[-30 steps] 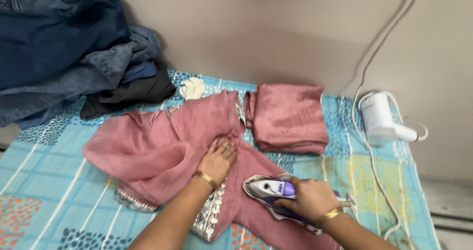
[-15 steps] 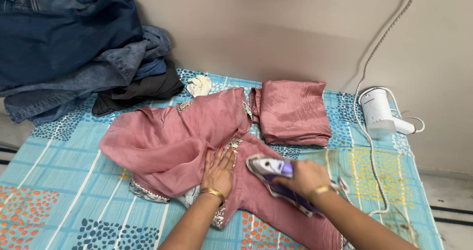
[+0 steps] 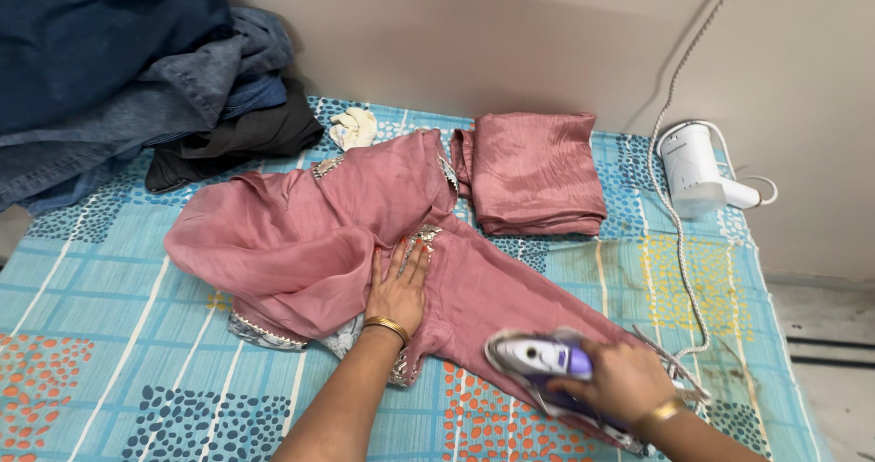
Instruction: The person irons a pink embroidered garment on a bed using a handheld iron. They smooth the sleeves and body, flip the garment to iron the back, and adjust the fabric throughout the process.
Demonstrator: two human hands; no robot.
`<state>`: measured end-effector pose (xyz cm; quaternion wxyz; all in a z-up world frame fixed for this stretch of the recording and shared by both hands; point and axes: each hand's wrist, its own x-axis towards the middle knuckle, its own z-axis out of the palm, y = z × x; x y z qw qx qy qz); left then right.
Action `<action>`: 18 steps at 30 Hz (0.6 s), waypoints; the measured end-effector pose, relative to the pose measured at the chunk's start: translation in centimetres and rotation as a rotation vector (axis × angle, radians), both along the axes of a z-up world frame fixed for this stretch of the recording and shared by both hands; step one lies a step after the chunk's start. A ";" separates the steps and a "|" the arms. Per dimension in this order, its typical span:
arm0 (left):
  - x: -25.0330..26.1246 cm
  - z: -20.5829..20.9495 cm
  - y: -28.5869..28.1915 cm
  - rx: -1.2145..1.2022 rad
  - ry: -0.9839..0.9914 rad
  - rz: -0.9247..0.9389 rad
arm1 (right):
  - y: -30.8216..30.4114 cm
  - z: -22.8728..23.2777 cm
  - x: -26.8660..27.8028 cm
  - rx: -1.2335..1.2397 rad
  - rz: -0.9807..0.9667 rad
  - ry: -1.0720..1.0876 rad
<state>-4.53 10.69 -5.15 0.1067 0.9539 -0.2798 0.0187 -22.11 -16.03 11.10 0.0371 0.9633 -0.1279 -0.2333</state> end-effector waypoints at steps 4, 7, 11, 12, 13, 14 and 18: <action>0.1 -0.1 -0.2 -0.003 -0.016 0.001 | 0.1 0.3 3.4 -0.035 -0.134 -0.077; 0.1 -0.4 -0.1 0.011 0.015 0.010 | 0.4 0.7 5.2 -0.035 -0.196 -0.121; 0.3 -0.6 -0.3 0.030 0.008 0.006 | 0.6 1.5 7.6 0.016 -0.313 -0.196; 0.4 -0.6 -0.2 0.029 0.012 0.003 | 0.6 1.5 8.0 0.003 -0.331 -0.201; 0.3 -0.6 -0.1 0.028 0.019 0.002 | 0.9 1.5 8.4 -0.010 -0.348 -0.203; 0.3 -0.7 -0.1 0.032 0.049 -0.004 | 1.0 1.4 8.6 -0.023 -0.365 -0.205; 1.1 -1.4 -0.2 -0.063 0.126 -0.031 | 2.2 1.4 6.9 0.042 -0.157 -0.108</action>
